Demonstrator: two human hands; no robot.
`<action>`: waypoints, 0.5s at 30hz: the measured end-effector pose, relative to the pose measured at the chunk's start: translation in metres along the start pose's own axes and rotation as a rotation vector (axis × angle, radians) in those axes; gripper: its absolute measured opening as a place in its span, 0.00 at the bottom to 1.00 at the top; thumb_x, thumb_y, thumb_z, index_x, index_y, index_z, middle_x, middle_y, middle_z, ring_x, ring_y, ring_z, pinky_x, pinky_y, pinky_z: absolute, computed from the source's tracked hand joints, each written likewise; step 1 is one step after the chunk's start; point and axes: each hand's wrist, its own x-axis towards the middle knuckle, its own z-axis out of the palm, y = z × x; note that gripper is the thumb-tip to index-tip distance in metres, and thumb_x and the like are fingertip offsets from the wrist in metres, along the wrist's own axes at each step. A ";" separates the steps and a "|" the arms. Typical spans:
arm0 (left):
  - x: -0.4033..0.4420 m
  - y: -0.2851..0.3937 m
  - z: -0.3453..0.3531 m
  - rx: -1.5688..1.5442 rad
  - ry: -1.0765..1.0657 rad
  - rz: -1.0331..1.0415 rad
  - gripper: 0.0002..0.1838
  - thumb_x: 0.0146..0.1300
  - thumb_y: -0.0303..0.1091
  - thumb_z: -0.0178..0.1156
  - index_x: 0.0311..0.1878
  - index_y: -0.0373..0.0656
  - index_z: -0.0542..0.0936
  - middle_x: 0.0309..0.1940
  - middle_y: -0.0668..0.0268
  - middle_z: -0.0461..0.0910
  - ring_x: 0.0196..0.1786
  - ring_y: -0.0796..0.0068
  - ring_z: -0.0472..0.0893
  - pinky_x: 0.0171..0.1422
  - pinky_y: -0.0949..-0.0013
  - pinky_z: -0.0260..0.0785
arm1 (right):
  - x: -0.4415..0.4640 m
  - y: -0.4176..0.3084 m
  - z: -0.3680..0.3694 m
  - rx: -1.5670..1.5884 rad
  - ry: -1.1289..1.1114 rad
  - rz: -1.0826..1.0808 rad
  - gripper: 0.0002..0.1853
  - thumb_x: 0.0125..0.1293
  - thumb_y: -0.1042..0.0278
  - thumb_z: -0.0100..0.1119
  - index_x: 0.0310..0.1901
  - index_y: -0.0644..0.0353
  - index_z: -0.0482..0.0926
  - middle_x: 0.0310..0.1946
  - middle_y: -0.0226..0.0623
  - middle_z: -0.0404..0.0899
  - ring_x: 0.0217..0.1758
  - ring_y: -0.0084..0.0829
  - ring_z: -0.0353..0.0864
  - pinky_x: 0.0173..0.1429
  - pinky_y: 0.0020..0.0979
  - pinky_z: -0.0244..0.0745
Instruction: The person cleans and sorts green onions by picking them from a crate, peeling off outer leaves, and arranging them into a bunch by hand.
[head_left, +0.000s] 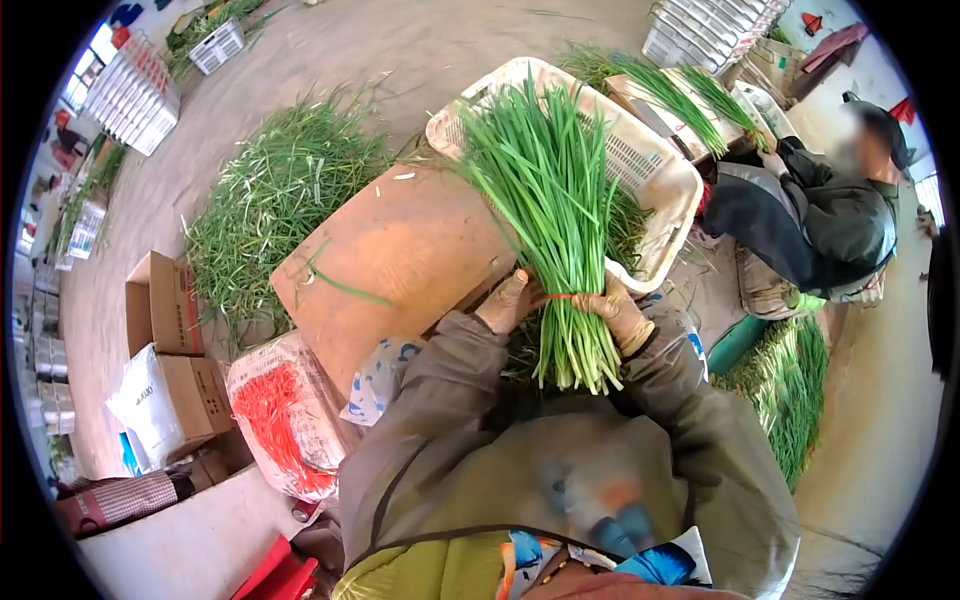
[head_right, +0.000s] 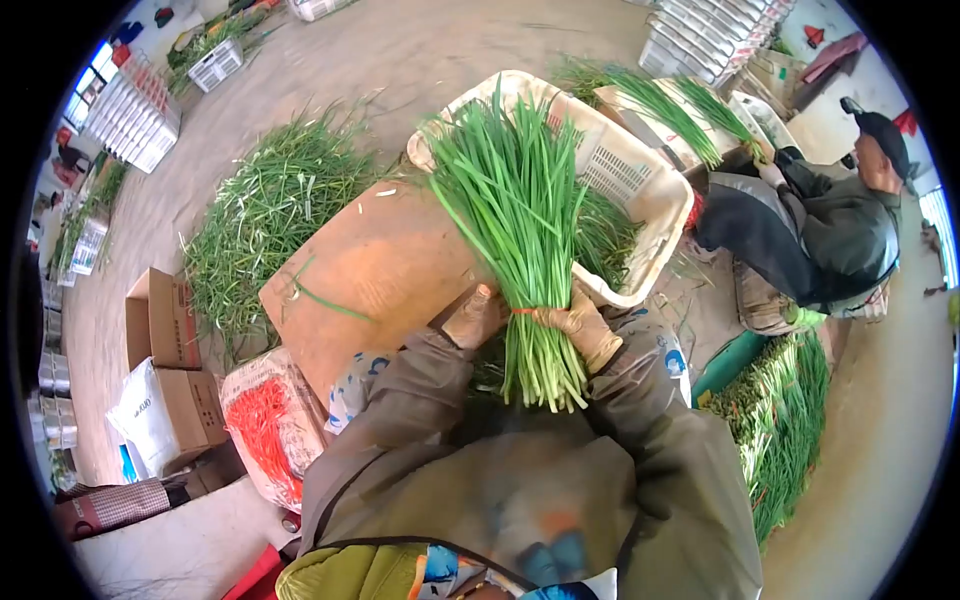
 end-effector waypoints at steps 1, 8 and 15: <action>0.000 0.009 0.026 -0.076 -0.114 0.094 0.46 0.50 0.69 0.52 0.61 0.40 0.62 0.55 0.59 0.68 0.58 0.65 0.68 0.63 0.60 0.60 | -0.007 0.012 -0.006 0.008 -0.025 0.017 0.39 0.48 0.60 0.67 0.58 0.67 0.60 0.46 0.38 0.74 0.44 0.27 0.75 0.48 0.28 0.73; 0.008 -0.004 0.069 -0.303 -0.110 0.027 0.33 0.55 0.60 0.55 0.50 0.37 0.72 0.39 0.61 0.78 0.40 0.69 0.78 0.45 0.65 0.73 | -0.072 -0.004 -0.019 -0.199 0.073 0.214 0.39 0.58 0.49 0.59 0.60 0.70 0.58 0.52 0.41 0.70 0.54 0.27 0.69 0.59 0.28 0.63; 0.000 0.018 0.158 0.090 -0.080 0.385 0.35 0.51 0.28 0.64 0.61 0.38 0.58 0.49 0.64 0.72 0.53 0.70 0.70 0.58 0.68 0.62 | -0.095 -0.006 -0.026 0.172 0.152 -0.085 0.32 0.54 0.60 0.64 0.58 0.62 0.63 0.46 0.35 0.74 0.46 0.28 0.74 0.52 0.30 0.70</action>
